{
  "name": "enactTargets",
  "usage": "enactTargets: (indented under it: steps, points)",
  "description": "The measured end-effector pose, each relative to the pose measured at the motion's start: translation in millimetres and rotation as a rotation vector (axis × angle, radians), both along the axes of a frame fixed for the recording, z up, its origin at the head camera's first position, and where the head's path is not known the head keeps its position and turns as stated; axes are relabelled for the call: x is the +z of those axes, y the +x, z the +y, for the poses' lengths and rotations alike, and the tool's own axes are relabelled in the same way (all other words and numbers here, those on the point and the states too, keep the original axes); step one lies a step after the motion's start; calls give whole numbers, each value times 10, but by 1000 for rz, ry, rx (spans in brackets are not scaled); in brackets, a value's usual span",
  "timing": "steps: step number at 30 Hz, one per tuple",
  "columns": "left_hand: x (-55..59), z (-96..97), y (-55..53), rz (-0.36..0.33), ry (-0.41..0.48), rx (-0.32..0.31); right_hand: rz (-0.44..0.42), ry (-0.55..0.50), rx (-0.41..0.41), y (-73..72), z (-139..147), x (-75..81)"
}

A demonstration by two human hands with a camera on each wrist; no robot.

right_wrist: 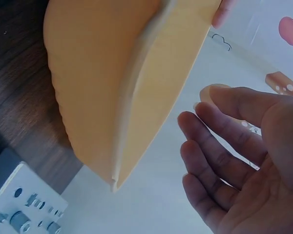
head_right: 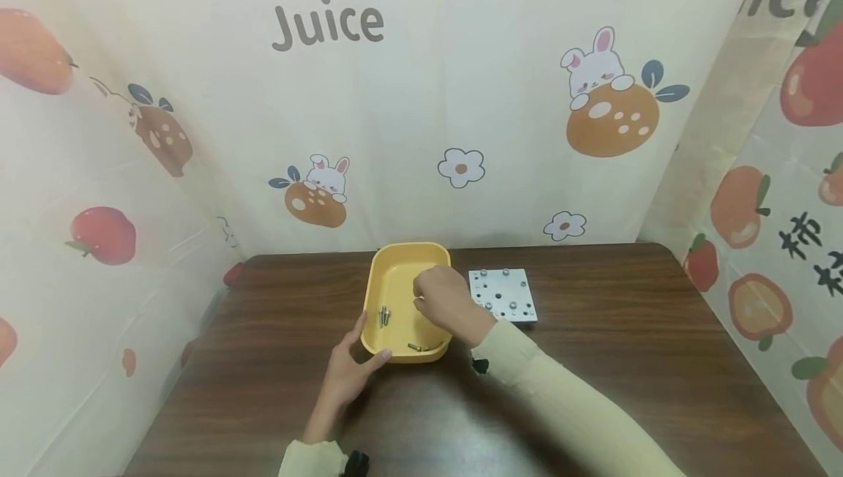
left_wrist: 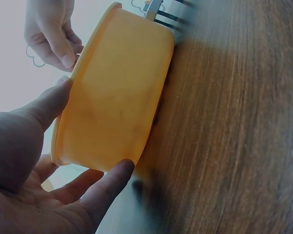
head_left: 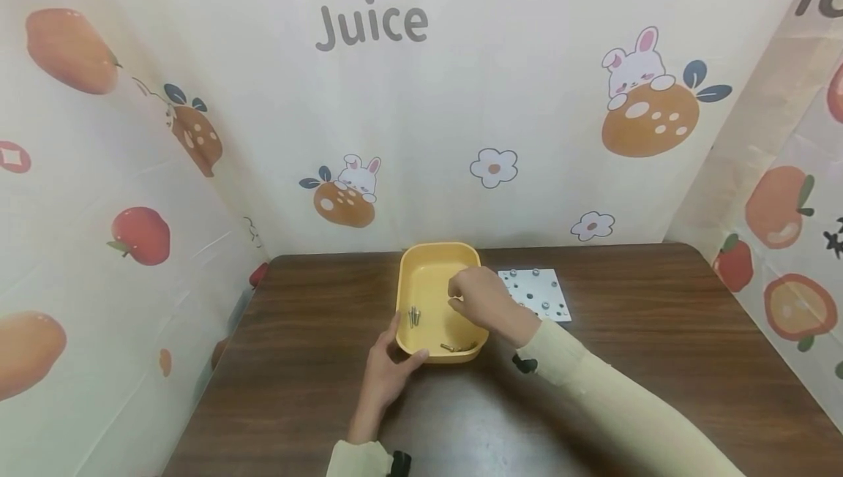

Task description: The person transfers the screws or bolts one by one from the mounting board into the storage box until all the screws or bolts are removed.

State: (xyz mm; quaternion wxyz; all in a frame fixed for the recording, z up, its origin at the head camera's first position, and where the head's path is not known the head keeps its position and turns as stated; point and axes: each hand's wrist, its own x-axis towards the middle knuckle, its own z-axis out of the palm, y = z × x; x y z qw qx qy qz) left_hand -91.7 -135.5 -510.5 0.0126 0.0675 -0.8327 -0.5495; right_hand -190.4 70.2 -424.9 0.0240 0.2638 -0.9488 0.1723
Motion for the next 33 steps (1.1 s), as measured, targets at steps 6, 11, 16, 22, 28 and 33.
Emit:
enactTargets:
  steps: [6,11,16,22,28,33]
  points:
    - [1,8,-5,-2,7,2,20,-44,-6,16,81,-7]
    - [-3,11,3,21,3,-11,43,-72,-12,55,155,1]
    - [11,17,14,16,1,-3,43,-108,-28,94,226,-3]
    - [16,21,22,20,2,-3,63,-143,-46,120,312,-20]
    - [5,15,22,27,-6,-6,117,-156,-51,122,436,-55]
    - [11,14,18,30,-3,-3,131,-195,-58,145,553,-65]
